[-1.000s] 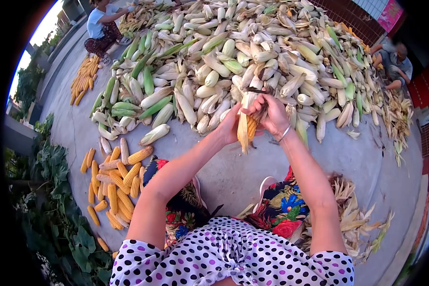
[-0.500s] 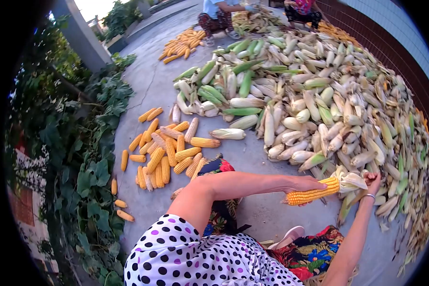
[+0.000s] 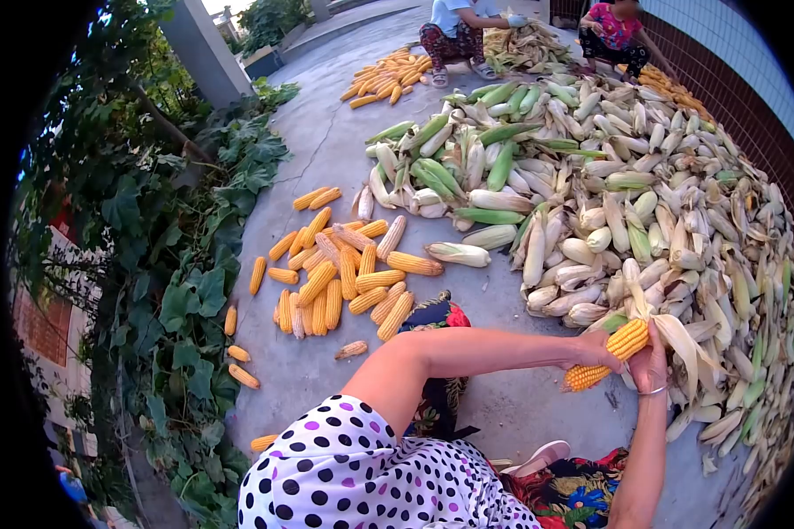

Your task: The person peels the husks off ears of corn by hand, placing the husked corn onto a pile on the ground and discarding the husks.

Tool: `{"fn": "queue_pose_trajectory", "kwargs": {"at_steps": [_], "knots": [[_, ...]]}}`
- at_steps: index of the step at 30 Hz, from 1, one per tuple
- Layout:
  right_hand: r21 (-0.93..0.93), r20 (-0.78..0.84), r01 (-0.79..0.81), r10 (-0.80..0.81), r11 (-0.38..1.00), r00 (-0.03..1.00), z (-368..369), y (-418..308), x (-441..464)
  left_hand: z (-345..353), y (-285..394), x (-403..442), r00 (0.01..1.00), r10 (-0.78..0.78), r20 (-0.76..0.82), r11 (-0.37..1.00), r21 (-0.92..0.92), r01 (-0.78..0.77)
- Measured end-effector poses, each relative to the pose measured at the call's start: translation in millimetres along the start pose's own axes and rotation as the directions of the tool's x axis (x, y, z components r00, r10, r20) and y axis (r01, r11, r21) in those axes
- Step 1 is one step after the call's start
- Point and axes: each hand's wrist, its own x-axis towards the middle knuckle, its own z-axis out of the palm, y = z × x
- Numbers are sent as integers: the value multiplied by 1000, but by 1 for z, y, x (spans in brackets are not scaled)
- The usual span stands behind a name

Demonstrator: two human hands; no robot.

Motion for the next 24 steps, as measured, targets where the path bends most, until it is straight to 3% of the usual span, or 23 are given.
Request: {"fn": "queue_pose_trajectory", "kwargs": {"at_steps": [5, 9, 12, 15, 16, 19, 20, 24], "knots": [[15, -191, 143, -138, 990, 972, 4, -14, -5, 13, -2, -9, 990, 76, 120, 991, 104, -88], [25, -158, 93, -88, 995, 984, -6, -23, -12, 10, -21, 4, 982, 136, 129, 951, 262, -166], [29, -157, 141, -135, 990, 978, 21, -24, -27, 12, -3, -12, 987, 11, 163, 965, 255, -53], [3, -268, 212, -204, 977, 942, 37, -30, -33, 1, -3, -6, 982, 37, 186, 935, 339, -100], [-7, -324, 243, -232, 970, 917, 38, -31, -34, -2, -2, 0, 968, 155, 198, 875, 426, -228], [105, -182, 320, -298, 942, 937, 26, -38, -28, -9, -1, 12, 953, 175, 246, 812, 511, -281], [116, -310, 350, -301, 930, 902, 34, -39, -27, -11, -5, 16, 947, 194, 258, 813, 498, -302], [114, -364, 423, -359, 899, 859, 45, -49, -32, 0, -17, 21, 942, 177, 287, 946, 214, -243]]}}
